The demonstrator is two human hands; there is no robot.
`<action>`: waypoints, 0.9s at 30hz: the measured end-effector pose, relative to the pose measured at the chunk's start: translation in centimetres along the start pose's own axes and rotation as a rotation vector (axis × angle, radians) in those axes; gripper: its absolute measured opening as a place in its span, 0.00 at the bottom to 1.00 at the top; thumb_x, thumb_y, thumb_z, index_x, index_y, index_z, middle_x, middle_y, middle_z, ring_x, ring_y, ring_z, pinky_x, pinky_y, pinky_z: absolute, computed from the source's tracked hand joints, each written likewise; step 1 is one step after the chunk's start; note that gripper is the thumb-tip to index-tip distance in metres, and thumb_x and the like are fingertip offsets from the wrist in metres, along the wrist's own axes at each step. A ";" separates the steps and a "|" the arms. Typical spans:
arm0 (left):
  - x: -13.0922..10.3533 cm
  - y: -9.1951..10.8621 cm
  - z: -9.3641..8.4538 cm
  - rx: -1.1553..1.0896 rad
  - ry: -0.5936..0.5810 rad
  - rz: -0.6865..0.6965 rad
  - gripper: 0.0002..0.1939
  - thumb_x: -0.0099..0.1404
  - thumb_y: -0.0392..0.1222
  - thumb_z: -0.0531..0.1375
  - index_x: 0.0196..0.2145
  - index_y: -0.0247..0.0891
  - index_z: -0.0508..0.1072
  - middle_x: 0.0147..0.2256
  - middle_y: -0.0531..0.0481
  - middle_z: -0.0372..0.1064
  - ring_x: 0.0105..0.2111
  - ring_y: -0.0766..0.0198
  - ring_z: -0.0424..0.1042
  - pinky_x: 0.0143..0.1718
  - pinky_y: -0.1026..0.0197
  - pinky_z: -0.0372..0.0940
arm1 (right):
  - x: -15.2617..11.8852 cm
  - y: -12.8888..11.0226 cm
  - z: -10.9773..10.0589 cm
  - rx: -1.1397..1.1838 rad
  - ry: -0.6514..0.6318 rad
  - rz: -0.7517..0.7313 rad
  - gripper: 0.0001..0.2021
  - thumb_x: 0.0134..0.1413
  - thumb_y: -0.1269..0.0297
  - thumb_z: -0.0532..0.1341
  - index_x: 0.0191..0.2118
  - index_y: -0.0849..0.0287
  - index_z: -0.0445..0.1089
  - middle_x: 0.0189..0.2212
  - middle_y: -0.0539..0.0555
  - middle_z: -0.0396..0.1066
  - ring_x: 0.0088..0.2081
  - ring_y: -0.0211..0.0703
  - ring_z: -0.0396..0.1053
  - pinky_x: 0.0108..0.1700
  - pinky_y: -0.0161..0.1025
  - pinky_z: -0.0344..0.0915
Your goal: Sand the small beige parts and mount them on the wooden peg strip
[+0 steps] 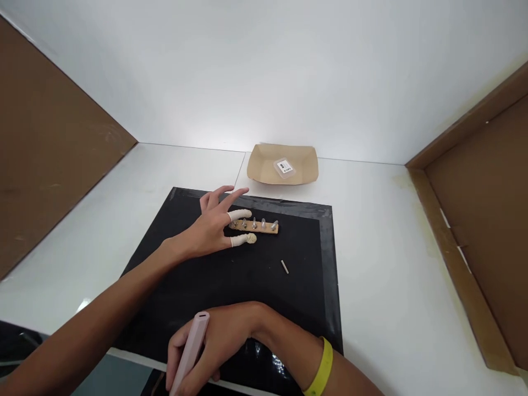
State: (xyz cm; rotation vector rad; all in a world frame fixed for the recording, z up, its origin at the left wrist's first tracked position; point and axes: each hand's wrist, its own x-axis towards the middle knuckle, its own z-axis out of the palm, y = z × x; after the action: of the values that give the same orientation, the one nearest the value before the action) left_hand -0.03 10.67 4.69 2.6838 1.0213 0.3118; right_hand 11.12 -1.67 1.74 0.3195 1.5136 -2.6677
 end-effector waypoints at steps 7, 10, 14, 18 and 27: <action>0.7 0.0 1.7 -0.065 0.066 -0.040 0.17 0.61 0.47 0.71 0.47 0.47 0.80 0.71 0.42 0.54 0.71 0.32 0.45 0.66 0.29 0.42 | 0.3 -0.5 0.3 -0.010 0.063 0.017 0.10 0.49 0.73 0.71 0.34 0.60 0.70 0.25 0.40 0.69 0.25 0.28 0.66 0.24 0.23 0.67; 0.7 0.1 2.1 -0.048 0.075 -0.042 0.10 0.64 0.45 0.68 0.43 0.45 0.81 0.70 0.44 0.57 0.71 0.34 0.47 0.65 0.29 0.43 | 0.5 -0.2 0.3 0.032 0.059 0.007 0.11 0.47 0.74 0.72 0.34 0.61 0.70 0.24 0.40 0.70 0.25 0.29 0.67 0.24 0.24 0.68; 0.8 0.4 2.1 -0.044 0.044 -0.039 0.05 0.65 0.42 0.65 0.38 0.44 0.82 0.68 0.47 0.61 0.69 0.36 0.50 0.64 0.30 0.44 | 0.9 0.5 0.0 0.069 0.036 -0.034 0.12 0.46 0.74 0.73 0.34 0.62 0.70 0.23 0.41 0.71 0.24 0.29 0.68 0.23 0.25 0.69; 0.9 0.3 2.3 -0.080 0.056 -0.051 0.06 0.65 0.41 0.65 0.38 0.45 0.83 0.67 0.48 0.63 0.68 0.36 0.51 0.64 0.30 0.44 | 1.1 1.0 0.0 0.078 0.034 -0.060 0.12 0.45 0.74 0.73 0.34 0.62 0.71 0.24 0.41 0.71 0.24 0.29 0.68 0.23 0.24 0.70; 1.1 0.7 2.5 -0.056 0.054 -0.083 0.06 0.64 0.38 0.64 0.35 0.44 0.82 0.65 0.49 0.67 0.67 0.39 0.54 0.63 0.30 0.45 | 1.3 1.8 -0.4 0.042 0.036 -0.118 0.12 0.47 0.68 0.74 0.36 0.63 0.72 0.27 0.43 0.72 0.27 0.30 0.70 0.26 0.26 0.71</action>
State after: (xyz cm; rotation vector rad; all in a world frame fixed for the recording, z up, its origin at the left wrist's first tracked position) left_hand 1.94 10.47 2.69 2.5883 1.1187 0.3922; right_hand 10.22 -2.22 -0.23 0.2910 1.5347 -2.8020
